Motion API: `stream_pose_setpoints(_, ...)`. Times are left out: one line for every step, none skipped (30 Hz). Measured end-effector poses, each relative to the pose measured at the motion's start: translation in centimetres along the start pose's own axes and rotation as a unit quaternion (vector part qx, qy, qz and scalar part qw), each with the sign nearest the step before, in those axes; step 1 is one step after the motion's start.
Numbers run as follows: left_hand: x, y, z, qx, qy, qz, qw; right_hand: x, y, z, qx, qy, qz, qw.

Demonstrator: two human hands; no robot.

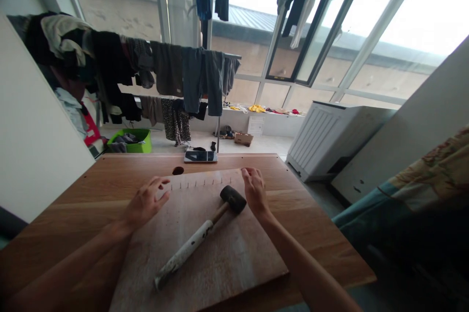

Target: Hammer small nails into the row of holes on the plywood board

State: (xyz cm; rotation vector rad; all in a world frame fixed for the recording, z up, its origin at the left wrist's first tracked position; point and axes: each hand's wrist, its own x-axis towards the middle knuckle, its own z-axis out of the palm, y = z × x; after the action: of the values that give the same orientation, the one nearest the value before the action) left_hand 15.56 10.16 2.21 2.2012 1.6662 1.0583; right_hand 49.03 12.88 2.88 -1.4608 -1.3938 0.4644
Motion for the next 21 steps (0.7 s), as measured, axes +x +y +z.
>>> stream_pose_setpoints(0.8, -0.1, 0.5, -0.050, 0.018, -0.027, 0.998, 1.6, -0.3, 0.3, 0.025, -0.030, 0.022, 0.999)
stream_pose_setpoints(1.5, -0.1, 1.0, -0.105, 0.029, -0.060, 0.992, 3.1, -0.6, 0.8, 0.049, -0.070, 0.050, 0.995)
stream_pose_setpoints(2.1, 0.0, 1.5, -0.165, 0.031, -0.097, 0.981, 4.2, -0.8, 1.3, 0.075, -0.117, 0.078, 0.987)
stream_pose_setpoints(2.6, 0.2, 1.9, -0.224, 0.028, -0.132, 0.965, 5.1, -0.8, 1.9, 0.087, -0.145, 0.093, 0.981)
stream_pose_setpoints(2.9, 0.4, 2.3, -0.276, 0.025, -0.164, 0.947, 5.7, -0.8, 2.4, 0.103, -0.178, 0.111, 0.972)
stream_pose_setpoints(3.1, 0.6, 2.5, -0.316, 0.023, -0.190, 0.929, 5.9, -0.7, 2.9, 0.117, -0.208, 0.131, 0.962)
stream_pose_setpoints(3.1, 0.7, 2.7, -0.343, 0.024, -0.209, 0.915, 6.0, -0.5, 3.3, 0.130, -0.231, 0.152, 0.952)
stream_pose_setpoints(3.1, 0.9, 2.8, -0.361, 0.023, -0.222, 0.906, 6.0, -0.3, 3.6, 0.141, -0.253, 0.175, 0.941)
stream_pose_setpoints(3.0, 1.0, 2.9, -0.369, 0.024, -0.231, 0.900, 5.9, -0.1, 3.7, 0.149, -0.268, 0.194, 0.932)
stream_pose_setpoints(2.9, 1.0, 2.8, -0.371, 0.022, -0.237, 0.898, 5.8, 0.1, 3.8, 0.148, -0.272, 0.203, 0.929)
stream_pose_setpoints(2.8, 1.0, 2.7, -0.367, 0.019, -0.239, 0.899, 5.9, 0.2, 3.9, 0.141, -0.264, 0.200, 0.933)
stream_pose_setpoints(2.8, 0.9, 2.6, -0.358, 0.017, -0.236, 0.903, 6.0, 0.3, 3.8, 0.132, -0.250, 0.188, 0.941)
stream_pose_setpoints(2.8, 0.8, 2.4, -0.348, 0.020, -0.231, 0.908, 6.1, 0.3, 3.8, 0.124, -0.233, 0.171, 0.949)
stream_pose_setpoints(2.9, 0.7, 2.1, -0.338, 0.026, -0.222, 0.914, 6.4, 0.3, 3.8, 0.116, -0.216, 0.153, 0.957)
stream_pose_setpoints(3.0, 0.7, 1.9, -0.330, 0.030, -0.209, 0.920, 6.6, 0.3, 3.8, 0.109, -0.202, 0.137, 0.964)
stream_pose_setpoints(3.1, 0.6, 1.7, -0.320, 0.030, -0.190, 0.928, 6.7, 0.2, 3.8, 0.107, -0.194, 0.129, 0.967)
stream_pose_setpoints(3.3, 0.6, 1.5, -0.301, 0.023, -0.166, 0.939, 6.8, 0.0, 3.8, 0.098, -0.201, 0.119, 0.967)
stream_pose_setpoints(3.5, 0.7, 1.4, -0.272, 0.006, -0.136, 0.953, 6.8, -0.2, 3.8, 0.069, -0.223, 0.094, 0.968)
stream_pose_setpoints(3.6, 0.8, 1.4, -0.235, -0.018, -0.102, 0.966, 6.7, -0.5, 3.9, 0.022, -0.255, 0.057, 0.965)
stream_pose_setpoints(3.7, 0.9, 1.4, -0.199, -0.046, -0.069, 0.976, 6.6, -0.8, 4.0, -0.032, -0.289, 0.014, 0.957)
stream_pose_setpoints(3.8, 1.0, 1.6, -0.171, -0.071, -0.041, 0.982, 6.4, -1.2, 4.1, -0.086, -0.316, -0.029, 0.944)
